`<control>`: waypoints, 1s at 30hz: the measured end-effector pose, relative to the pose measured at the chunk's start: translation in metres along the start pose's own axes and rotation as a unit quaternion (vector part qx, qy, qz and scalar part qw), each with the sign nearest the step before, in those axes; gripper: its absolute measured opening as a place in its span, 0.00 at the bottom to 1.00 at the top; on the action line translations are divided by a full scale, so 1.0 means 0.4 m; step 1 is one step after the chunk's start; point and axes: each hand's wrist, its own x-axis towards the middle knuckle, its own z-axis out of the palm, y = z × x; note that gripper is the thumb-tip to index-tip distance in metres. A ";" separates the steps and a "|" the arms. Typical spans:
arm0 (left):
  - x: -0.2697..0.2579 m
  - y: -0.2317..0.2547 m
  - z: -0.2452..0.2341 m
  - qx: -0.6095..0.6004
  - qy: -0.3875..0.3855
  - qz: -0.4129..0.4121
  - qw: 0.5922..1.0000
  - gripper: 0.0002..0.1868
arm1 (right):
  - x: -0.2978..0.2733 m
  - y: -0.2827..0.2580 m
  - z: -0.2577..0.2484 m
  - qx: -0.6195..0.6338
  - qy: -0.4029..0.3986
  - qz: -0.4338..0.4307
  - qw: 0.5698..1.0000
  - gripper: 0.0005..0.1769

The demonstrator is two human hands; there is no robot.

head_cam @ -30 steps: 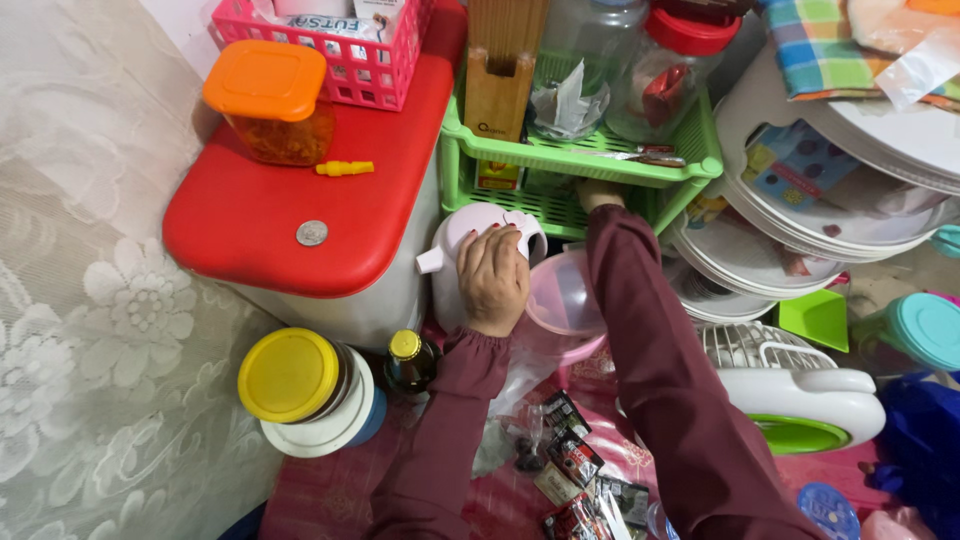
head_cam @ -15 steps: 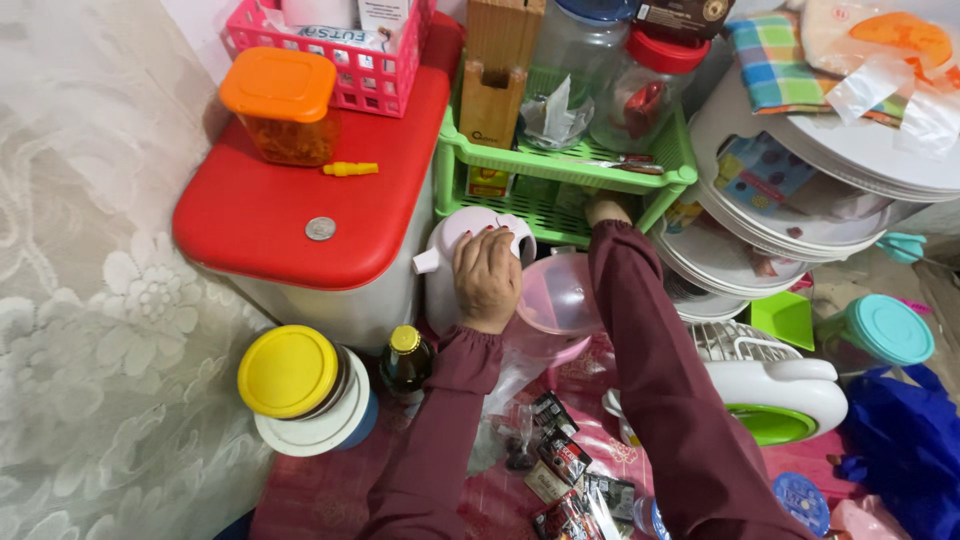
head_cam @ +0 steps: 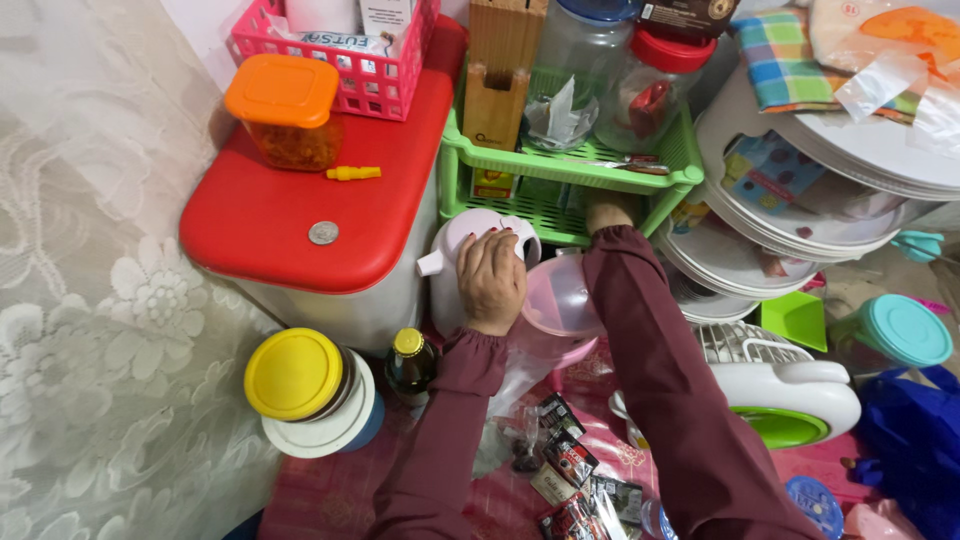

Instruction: The person organizes various food and beverage packets by picking them up, looking at them, and placing them into different sections of a green plastic shelf or onto the pink table surface.

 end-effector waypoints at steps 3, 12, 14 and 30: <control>0.001 0.003 -0.002 -0.003 0.000 -0.005 1.000 0.12 | -0.079 -0.040 -0.056 -0.041 -0.012 -0.044 0.998 0.23; 0.004 0.004 -0.007 -0.002 -0.007 -0.004 1.000 0.12 | -0.033 0.024 0.007 -0.045 -0.124 -0.123 0.984 0.27; 0.002 0.003 -0.006 -0.001 -0.005 -0.008 1.000 0.12 | -0.036 0.036 0.007 -0.029 -0.137 -0.098 0.985 0.28; -0.008 -0.013 0.020 -0.002 -0.005 0.001 1.000 0.12 | -0.287 -0.098 -0.226 0.007 -0.053 -0.066 0.996 0.31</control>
